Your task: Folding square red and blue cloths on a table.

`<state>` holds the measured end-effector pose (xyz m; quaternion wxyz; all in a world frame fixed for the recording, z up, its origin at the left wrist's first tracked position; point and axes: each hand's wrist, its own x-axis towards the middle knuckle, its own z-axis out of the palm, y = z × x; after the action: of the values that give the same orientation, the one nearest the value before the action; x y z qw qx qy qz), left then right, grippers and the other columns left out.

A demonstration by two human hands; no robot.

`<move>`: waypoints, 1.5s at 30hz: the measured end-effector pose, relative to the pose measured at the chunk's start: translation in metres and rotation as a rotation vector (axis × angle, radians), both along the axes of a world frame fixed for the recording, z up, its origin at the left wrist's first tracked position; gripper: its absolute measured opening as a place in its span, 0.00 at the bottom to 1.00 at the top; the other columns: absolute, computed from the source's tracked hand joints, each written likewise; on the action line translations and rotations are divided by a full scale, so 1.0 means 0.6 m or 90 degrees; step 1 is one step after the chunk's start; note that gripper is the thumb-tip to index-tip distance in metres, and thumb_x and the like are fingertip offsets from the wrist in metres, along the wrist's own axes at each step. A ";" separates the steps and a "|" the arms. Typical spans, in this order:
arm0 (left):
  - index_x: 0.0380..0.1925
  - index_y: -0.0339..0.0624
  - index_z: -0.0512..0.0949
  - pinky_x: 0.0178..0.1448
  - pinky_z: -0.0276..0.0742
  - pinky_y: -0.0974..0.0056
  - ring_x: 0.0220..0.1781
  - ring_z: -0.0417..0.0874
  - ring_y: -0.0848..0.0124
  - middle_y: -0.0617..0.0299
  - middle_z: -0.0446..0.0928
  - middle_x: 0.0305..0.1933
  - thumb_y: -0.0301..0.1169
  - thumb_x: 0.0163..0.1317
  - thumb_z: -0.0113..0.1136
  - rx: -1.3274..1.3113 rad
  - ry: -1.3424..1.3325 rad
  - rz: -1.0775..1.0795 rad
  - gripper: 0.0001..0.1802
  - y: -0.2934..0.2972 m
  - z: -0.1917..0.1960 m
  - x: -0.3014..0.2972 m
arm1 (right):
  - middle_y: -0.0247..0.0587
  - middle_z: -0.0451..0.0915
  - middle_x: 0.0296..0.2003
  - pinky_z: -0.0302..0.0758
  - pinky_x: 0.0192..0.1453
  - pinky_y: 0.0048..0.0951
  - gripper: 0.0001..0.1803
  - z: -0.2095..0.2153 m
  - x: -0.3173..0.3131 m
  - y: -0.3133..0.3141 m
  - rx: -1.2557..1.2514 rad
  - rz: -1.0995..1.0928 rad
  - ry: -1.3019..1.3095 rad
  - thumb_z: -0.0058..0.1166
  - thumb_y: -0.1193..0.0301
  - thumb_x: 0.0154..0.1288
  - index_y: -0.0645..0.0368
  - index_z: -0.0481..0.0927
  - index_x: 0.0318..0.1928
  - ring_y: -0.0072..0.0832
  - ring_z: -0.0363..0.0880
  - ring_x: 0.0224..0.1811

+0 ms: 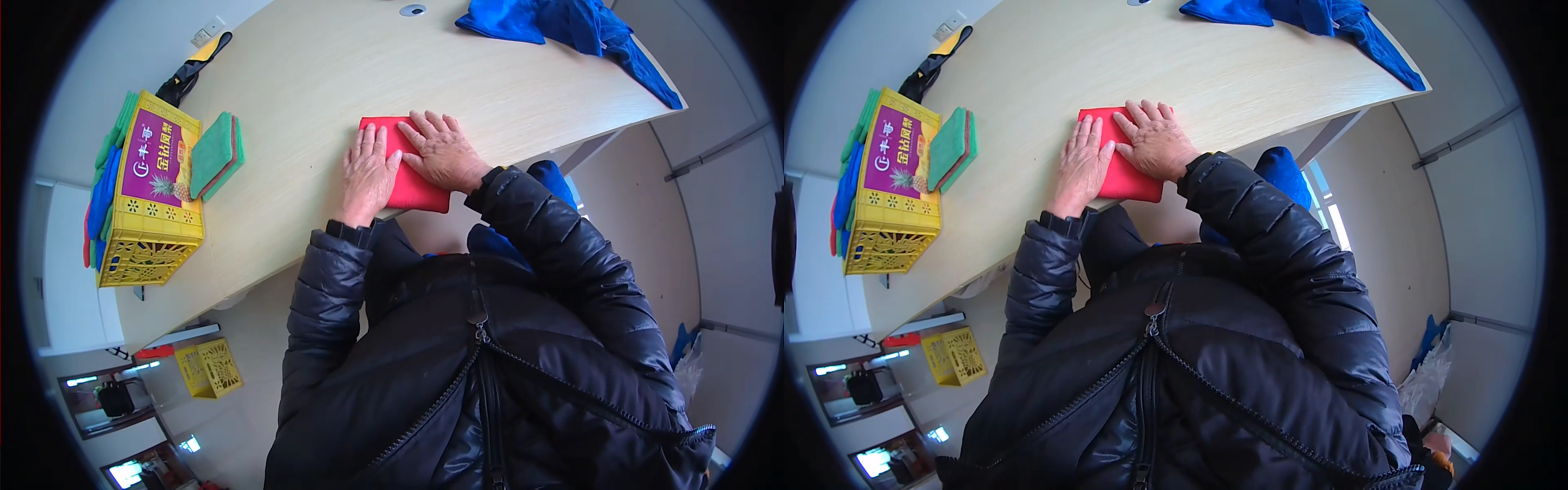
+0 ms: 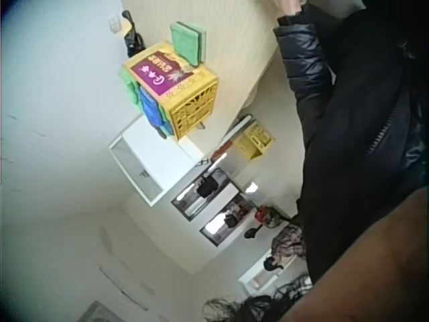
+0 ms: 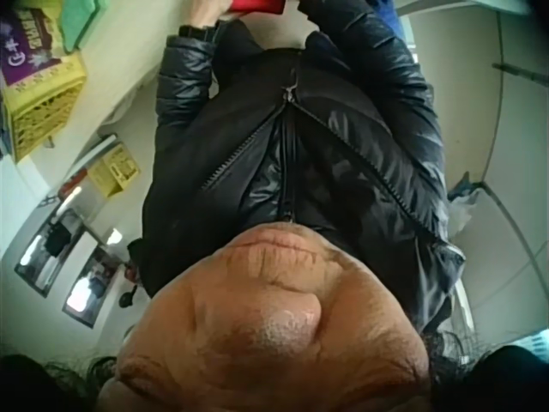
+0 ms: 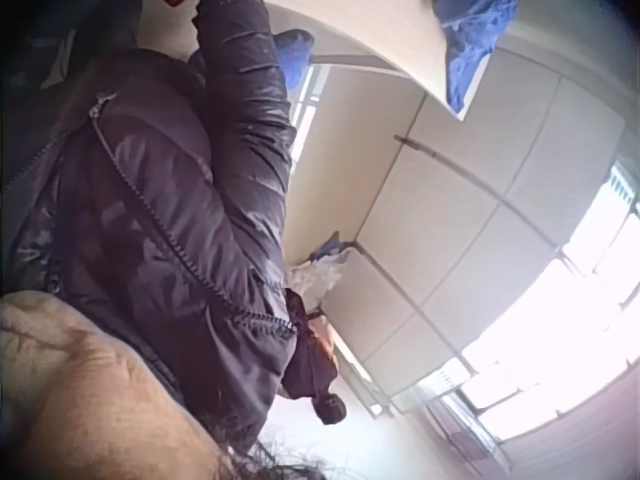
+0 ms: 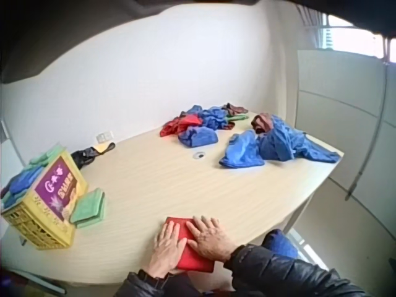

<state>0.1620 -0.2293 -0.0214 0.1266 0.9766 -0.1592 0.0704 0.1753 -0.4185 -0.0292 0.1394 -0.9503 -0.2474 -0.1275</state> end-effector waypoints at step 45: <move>0.74 0.39 0.61 0.82 0.44 0.42 0.82 0.52 0.52 0.49 0.55 0.81 0.53 0.73 0.52 0.099 -0.148 0.095 0.39 0.060 0.021 -0.058 | 0.42 0.61 0.75 0.56 0.76 0.56 0.32 0.020 0.033 0.055 -0.022 0.017 0.086 0.41 0.50 0.77 0.51 0.65 0.74 0.48 0.53 0.79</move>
<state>0.1271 -0.1931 -0.0091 0.0260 0.9778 -0.1047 0.1794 0.1951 -0.3858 -0.0172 0.1411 -0.9556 -0.2523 -0.0570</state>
